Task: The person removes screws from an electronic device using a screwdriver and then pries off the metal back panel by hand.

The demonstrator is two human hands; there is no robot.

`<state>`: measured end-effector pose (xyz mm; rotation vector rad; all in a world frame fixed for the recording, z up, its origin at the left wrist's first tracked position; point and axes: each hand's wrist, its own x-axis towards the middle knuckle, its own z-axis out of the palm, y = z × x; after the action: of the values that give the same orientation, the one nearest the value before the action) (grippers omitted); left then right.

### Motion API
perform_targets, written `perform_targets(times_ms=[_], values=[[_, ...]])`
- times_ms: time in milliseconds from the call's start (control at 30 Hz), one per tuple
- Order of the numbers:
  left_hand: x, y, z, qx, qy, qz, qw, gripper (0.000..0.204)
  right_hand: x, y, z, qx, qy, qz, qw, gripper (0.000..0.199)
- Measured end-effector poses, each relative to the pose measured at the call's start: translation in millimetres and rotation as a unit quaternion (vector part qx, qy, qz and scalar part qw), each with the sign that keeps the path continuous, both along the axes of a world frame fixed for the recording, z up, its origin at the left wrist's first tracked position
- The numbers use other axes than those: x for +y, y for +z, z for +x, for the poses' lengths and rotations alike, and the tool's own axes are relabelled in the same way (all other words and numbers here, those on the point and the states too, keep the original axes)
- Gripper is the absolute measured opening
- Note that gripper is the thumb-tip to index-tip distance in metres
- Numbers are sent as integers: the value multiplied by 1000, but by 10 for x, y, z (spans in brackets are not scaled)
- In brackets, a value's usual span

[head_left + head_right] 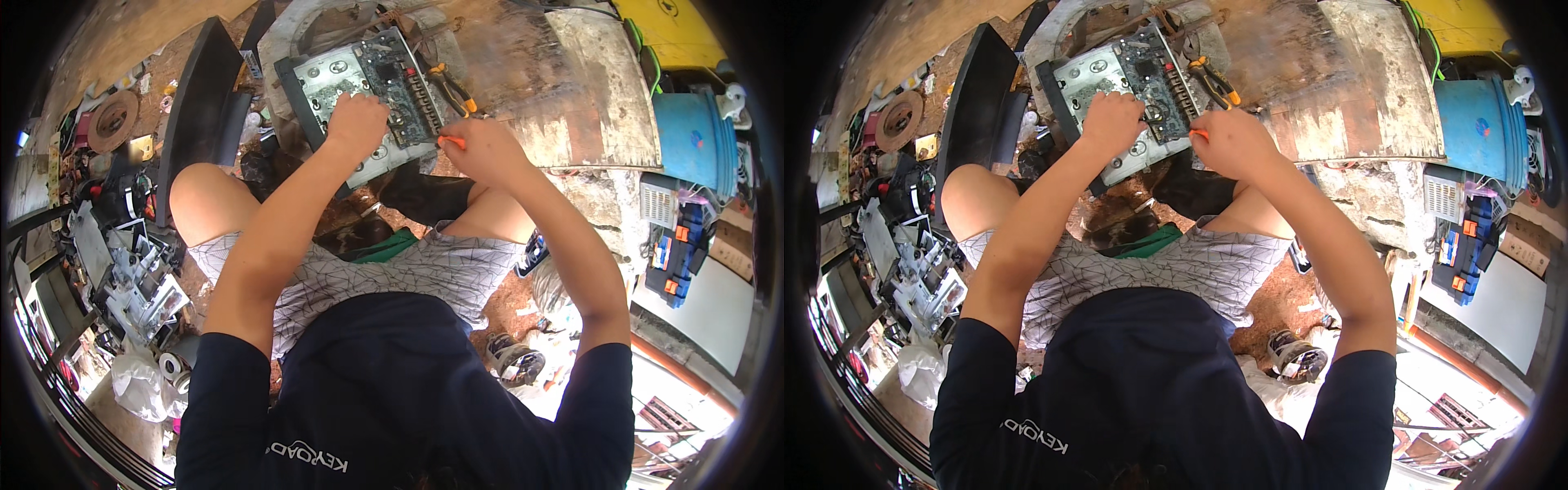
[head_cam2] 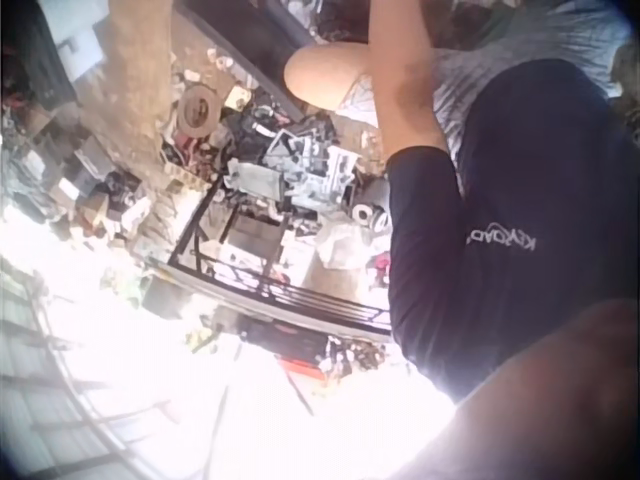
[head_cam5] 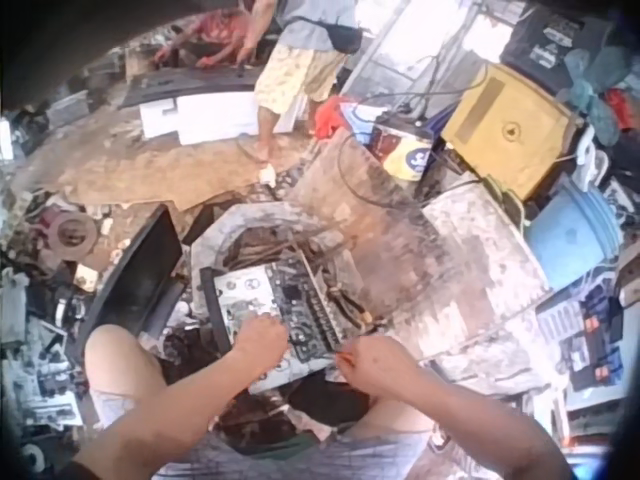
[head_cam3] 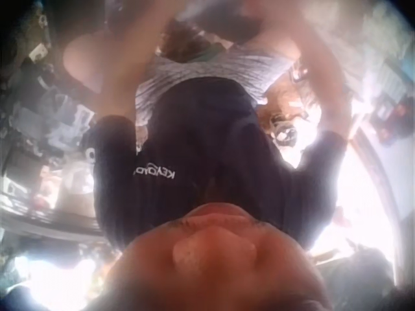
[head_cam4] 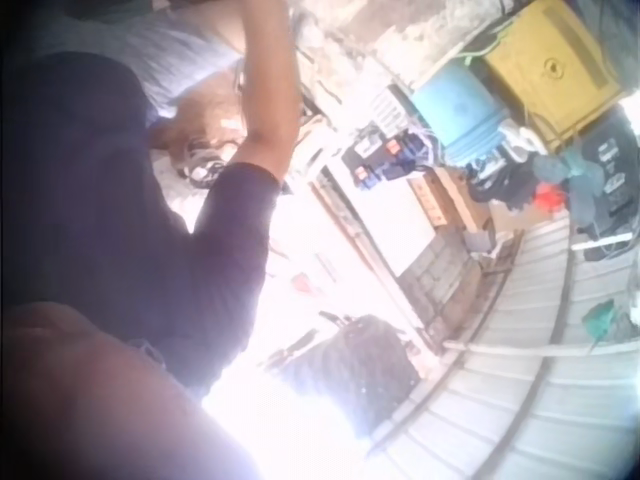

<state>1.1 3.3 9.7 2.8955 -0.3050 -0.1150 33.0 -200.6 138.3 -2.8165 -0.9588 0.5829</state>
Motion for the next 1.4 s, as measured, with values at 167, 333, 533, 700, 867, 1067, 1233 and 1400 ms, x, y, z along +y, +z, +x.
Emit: perform_targets(times_ms=[167, 333, 533, 700, 867, 1067, 1233, 1400], values=[[179, 194, 25, -52, 95, 12, 994, 20, 118, 88, 259, 60, -20, -47, 997, 27], [471, 98, -183, -223, 248, -67, 941, 58, 192, 87, 168, 3, 82, -69, 994, 24], [451, -62, -339, -92, 489, -334, 801, 110, 219, -39, 150, 63, 30, -92, 993, 25], [182, -319, -756, 77, 549, -538, 635, 97, 274, 8, 337, 411, -340, -71, 843, 23], [179, -215, -702, 106, 537, -478, 687, 85, 383, 57, 329, 413, -345, -81, 839, 25], [255, -340, -549, 78, 569, -457, 679, 83, 553, -203, 602, 286, -142, -154, 935, 29], [245, -253, -531, 85, 546, -462, 693, 82, 623, -115, 674, 177, 78, -252, 948, 22], [273, -237, -539, 83, 546, -468, 690, 82, 863, 36, 472, -53, 464, -256, 847, 19]])
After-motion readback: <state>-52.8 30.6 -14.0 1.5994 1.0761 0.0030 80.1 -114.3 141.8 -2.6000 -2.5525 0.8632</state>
